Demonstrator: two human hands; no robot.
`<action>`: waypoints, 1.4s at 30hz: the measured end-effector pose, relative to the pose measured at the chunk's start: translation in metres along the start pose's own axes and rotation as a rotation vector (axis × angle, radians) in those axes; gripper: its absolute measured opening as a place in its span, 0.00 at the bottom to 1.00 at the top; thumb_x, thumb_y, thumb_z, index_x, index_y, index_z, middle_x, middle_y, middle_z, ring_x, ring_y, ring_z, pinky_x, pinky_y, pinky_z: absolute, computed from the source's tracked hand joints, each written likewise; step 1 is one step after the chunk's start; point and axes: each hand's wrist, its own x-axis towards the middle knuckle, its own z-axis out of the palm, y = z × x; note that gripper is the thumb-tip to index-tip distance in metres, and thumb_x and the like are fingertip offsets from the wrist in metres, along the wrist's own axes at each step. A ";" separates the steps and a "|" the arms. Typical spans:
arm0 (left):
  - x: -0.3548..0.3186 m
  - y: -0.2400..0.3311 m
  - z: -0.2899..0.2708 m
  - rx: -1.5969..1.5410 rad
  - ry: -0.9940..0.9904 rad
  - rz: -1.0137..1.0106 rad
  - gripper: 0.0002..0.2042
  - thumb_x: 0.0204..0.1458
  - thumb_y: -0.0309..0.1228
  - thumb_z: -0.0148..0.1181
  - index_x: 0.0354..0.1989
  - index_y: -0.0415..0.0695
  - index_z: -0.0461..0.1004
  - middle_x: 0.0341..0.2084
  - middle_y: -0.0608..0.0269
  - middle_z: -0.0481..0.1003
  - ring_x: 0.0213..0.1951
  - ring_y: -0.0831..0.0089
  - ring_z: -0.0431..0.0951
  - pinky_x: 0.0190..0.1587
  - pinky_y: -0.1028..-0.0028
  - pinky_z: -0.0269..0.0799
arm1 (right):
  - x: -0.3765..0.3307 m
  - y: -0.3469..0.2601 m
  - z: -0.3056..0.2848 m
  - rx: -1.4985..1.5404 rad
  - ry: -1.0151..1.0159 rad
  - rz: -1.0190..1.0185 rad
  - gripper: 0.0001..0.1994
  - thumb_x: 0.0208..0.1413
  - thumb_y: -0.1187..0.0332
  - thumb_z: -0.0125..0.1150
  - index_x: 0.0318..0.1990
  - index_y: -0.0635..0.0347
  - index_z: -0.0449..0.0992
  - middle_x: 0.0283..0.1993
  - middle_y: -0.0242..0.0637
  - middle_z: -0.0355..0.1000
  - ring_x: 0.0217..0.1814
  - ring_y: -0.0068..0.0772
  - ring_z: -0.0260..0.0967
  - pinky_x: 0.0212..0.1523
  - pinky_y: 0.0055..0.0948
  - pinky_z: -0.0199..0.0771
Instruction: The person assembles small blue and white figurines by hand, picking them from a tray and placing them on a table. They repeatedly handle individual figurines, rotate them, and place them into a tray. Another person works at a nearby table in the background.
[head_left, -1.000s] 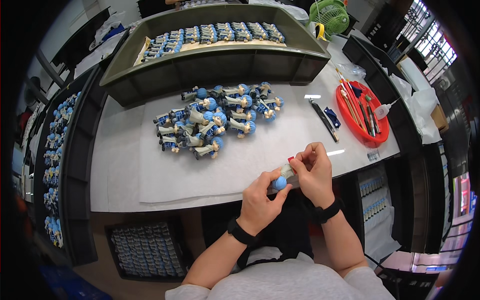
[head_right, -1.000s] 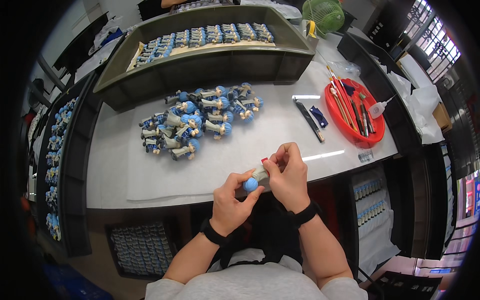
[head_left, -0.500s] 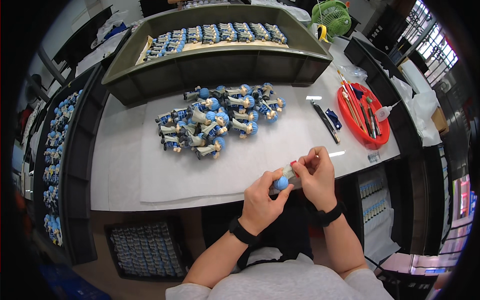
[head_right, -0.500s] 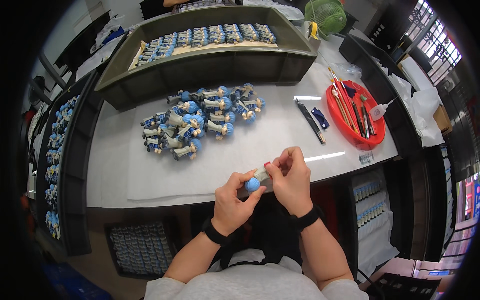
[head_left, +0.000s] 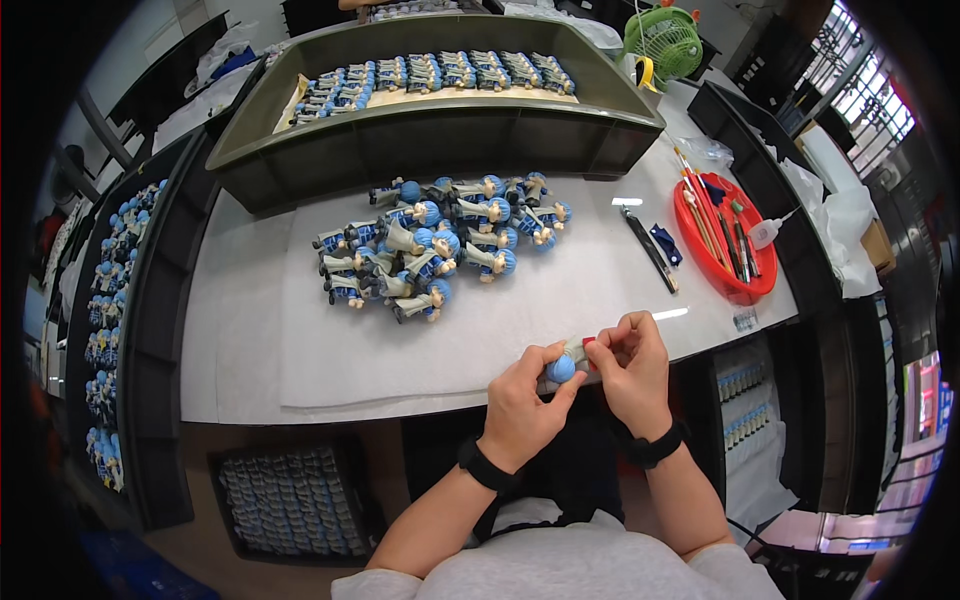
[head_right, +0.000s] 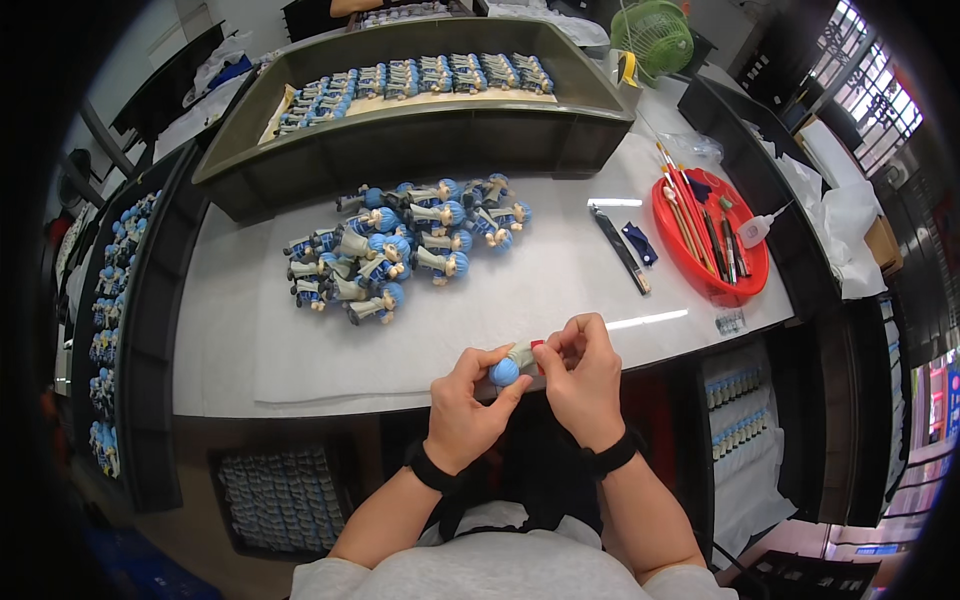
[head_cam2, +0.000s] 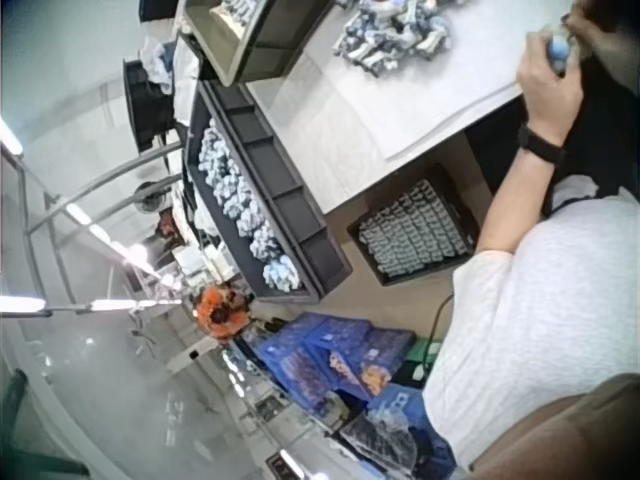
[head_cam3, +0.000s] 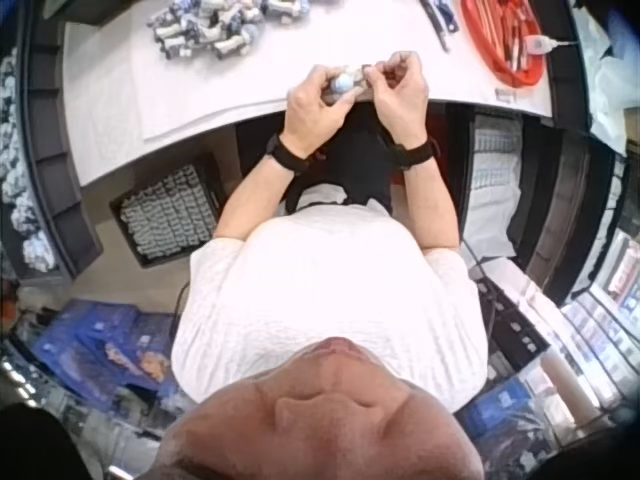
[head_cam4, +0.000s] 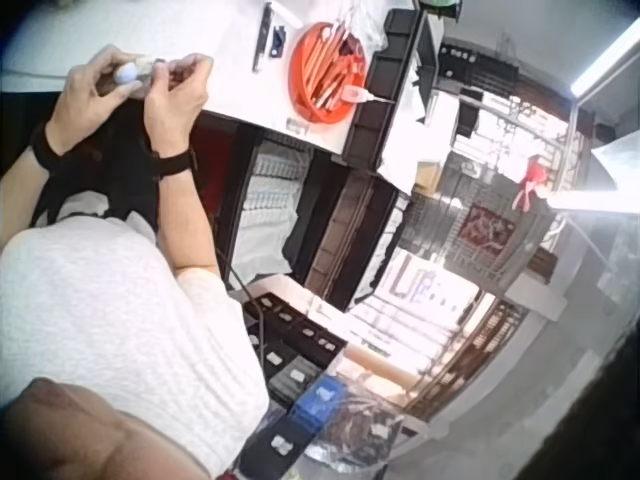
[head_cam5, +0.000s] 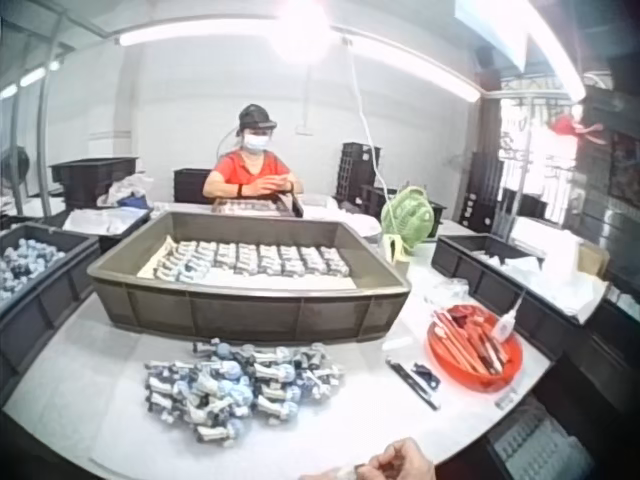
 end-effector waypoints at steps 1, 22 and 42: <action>-0.001 0.000 0.000 0.003 -0.010 -0.004 0.15 0.44 0.23 0.66 0.40 0.34 0.70 0.32 0.49 0.78 0.36 0.70 0.80 0.40 0.75 0.74 | 0.002 0.000 0.001 -0.002 0.000 -0.003 0.13 0.47 0.81 0.60 0.31 0.62 0.60 0.24 0.34 0.68 0.24 0.19 0.65 0.25 0.19 0.67; 0.000 -0.004 0.001 -0.061 0.030 0.083 0.14 0.41 0.23 0.66 0.37 0.38 0.71 0.28 0.51 0.76 0.30 0.60 0.79 0.33 0.71 0.74 | 0.015 -0.002 0.003 -0.032 -0.001 -0.029 0.13 0.47 0.81 0.60 0.31 0.62 0.59 0.23 0.34 0.67 0.23 0.18 0.65 0.24 0.19 0.65; 0.004 -0.007 -0.009 -0.381 -0.105 -0.152 0.13 0.47 0.21 0.63 0.41 0.35 0.69 0.36 0.57 0.76 0.40 0.76 0.76 0.45 0.77 0.71 | 0.057 -0.021 -0.063 -0.453 -0.152 -0.114 0.12 0.42 0.80 0.62 0.29 0.64 0.63 0.19 0.37 0.68 0.21 0.28 0.68 0.23 0.25 0.66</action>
